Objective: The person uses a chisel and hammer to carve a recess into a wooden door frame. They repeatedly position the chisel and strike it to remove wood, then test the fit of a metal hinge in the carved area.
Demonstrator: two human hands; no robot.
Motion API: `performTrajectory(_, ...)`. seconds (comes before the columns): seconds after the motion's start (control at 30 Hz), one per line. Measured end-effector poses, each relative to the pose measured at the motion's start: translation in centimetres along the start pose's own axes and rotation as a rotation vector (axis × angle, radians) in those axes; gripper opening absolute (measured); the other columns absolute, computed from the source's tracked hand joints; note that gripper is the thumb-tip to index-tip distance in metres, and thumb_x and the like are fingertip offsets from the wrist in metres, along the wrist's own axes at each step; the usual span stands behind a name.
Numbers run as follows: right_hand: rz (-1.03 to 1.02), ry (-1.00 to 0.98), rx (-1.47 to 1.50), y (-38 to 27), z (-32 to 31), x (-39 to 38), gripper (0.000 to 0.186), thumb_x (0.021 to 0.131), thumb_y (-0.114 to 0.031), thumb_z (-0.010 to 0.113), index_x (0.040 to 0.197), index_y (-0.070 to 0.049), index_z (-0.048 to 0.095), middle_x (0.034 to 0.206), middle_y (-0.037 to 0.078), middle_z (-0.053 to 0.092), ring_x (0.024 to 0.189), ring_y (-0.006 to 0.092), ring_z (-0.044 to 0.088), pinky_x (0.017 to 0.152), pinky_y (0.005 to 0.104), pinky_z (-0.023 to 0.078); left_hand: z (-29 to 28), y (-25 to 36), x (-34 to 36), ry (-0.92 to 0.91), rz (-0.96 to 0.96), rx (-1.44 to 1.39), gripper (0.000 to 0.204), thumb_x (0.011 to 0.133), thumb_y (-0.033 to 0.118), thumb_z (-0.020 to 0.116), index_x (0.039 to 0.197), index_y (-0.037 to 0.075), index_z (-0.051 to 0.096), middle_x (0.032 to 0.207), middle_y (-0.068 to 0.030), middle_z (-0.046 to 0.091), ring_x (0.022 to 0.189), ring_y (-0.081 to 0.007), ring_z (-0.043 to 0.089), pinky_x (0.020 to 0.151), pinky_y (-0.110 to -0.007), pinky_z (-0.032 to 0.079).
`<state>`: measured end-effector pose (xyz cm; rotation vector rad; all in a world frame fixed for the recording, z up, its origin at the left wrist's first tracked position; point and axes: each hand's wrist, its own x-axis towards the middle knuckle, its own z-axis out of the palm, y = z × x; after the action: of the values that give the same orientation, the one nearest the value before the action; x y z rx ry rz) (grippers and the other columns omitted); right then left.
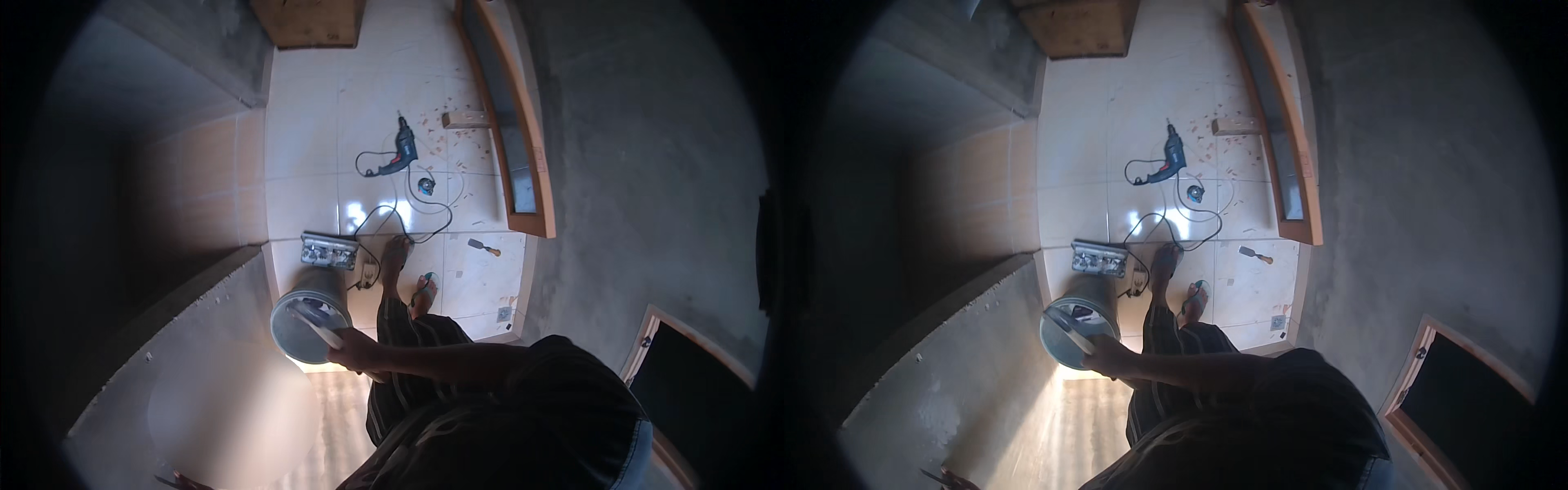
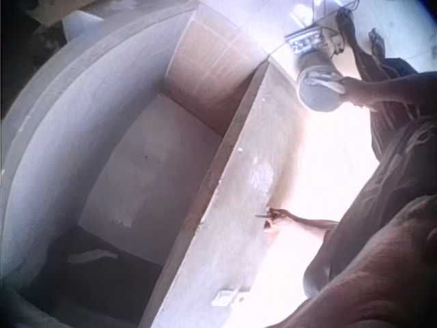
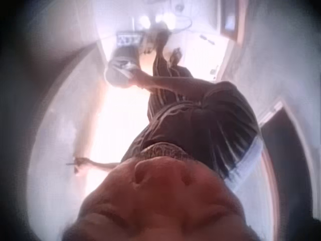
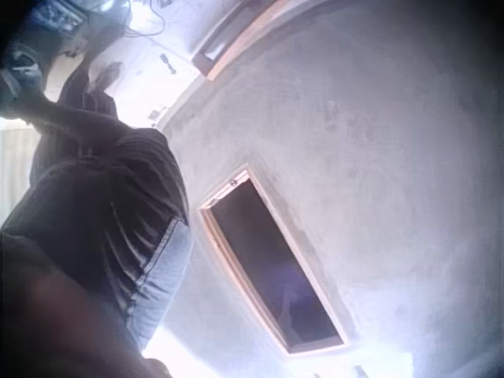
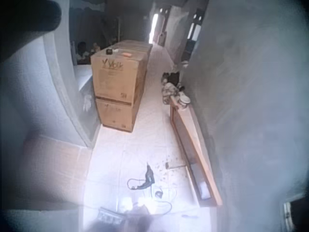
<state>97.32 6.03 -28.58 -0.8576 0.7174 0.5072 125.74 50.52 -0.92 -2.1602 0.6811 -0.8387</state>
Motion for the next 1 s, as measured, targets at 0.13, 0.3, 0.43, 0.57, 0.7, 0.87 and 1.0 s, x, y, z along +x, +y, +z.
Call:
performTrajectory(0.13,-0.246,0.355,-0.110,-4.7,-4.6,-7.5,0.044,0.090,-0.024,0.073,0.123,0.002,0.057,0.079,0.012,0.066,0.051,0.0194,0.062,0.041,0.0359,0.050,-0.4,2.2,1.4,0.031,-0.037,-0.086,0.060,0.099,0.039,0.065,0.143,-0.001,0.056,0.084,-0.0207,0.066,0.085,-0.0297,0.064,0.076,-0.045,0.054)
performTrajectory(0.3,-0.281,0.642,-0.232,1.6,-15.4,-21.5,0.046,0.086,-0.027,0.070,0.119,0.004,0.061,0.082,0.018,0.071,0.064,0.0302,0.072,0.044,0.0418,0.054,-17.5,23.3,8.6,-0.570,0.120,-0.933,0.055,0.102,0.046,0.062,0.095,-0.007,0.073,0.089,-0.0282,0.072,0.074,-0.0439,0.068,0.064,-0.052,0.056)
performTrajectory(0.43,-0.132,0.866,-0.023,9.8,-18.3,-30.6,0.045,0.086,-0.024,0.070,0.119,0.005,0.063,0.087,0.021,0.073,0.065,0.0294,0.072,0.048,0.0420,0.056,-18.0,45.5,6.7,-0.908,0.573,-1.472,0.041,0.103,0.041,0.064,0.097,0.001,0.071,0.073,-0.0112,0.069,0.074,-0.0212,0.060,0.071,-0.038,0.049)
performTrajectory(0.57,-0.124,1.283,0.199,18.0,-14.9,-39.0,0.045,0.089,-0.024,0.072,0.121,0.005,0.061,0.077,0.019,0.069,0.054,0.0263,0.067,0.044,0.0405,0.053,-39.1,54.3,9.4,-0.837,1.291,-1.854,0.031,0.105,0.030,0.062,0.109,0.000,0.063,0.070,0.0017,0.046,0.065,-0.0100,0.042,0.058,-0.030,0.038)
performTrajectory(0.7,-0.162,1.414,0.707,23.0,-7.5,-45.3,0.042,0.092,-0.025,0.073,0.121,0.003,0.061,0.064,0.011,0.060,0.045,0.0211,0.059,0.039,0.0377,0.049,-54.1,55.5,9.9,-1.097,1.661,-1.629,0.035,0.108,0.031,0.056,0.122,0.000,0.063,0.070,0.0023,0.047,0.062,-0.0084,0.044,0.058,-0.027,0.039)
performTrajectory(0.87,-0.252,1.610,1.117,29.2,0.0,-45.7,0.033,0.093,-0.024,0.074,0.108,0.003,0.060,0.061,0.006,0.055,0.039,0.0160,0.052,0.034,0.0336,0.044,-66.6,55.6,3.8,-1.086,2.148,-1.310,0.036,0.109,0.029,0.053,0.128,0.000,0.063,0.072,0.0005,0.053,0.061,-0.0091,0.051,0.057,-0.027,0.044)
performTrajectory(1.0,-0.376,1.634,1.359,34.9,3.0,-44.0,0.029,0.093,-0.021,0.076,0.100,0.001,0.059,0.059,0.005,0.054,0.038,0.0151,0.050,0.033,0.0327,0.042,-74.6,54.4,-5.0,-1.085,2.404,-1.197,0.041,0.110,0.029,0.053,0.139,0.001,0.057,0.071,-0.0011,0.053,0.061,-0.0101,0.054,0.058,-0.027,0.047)
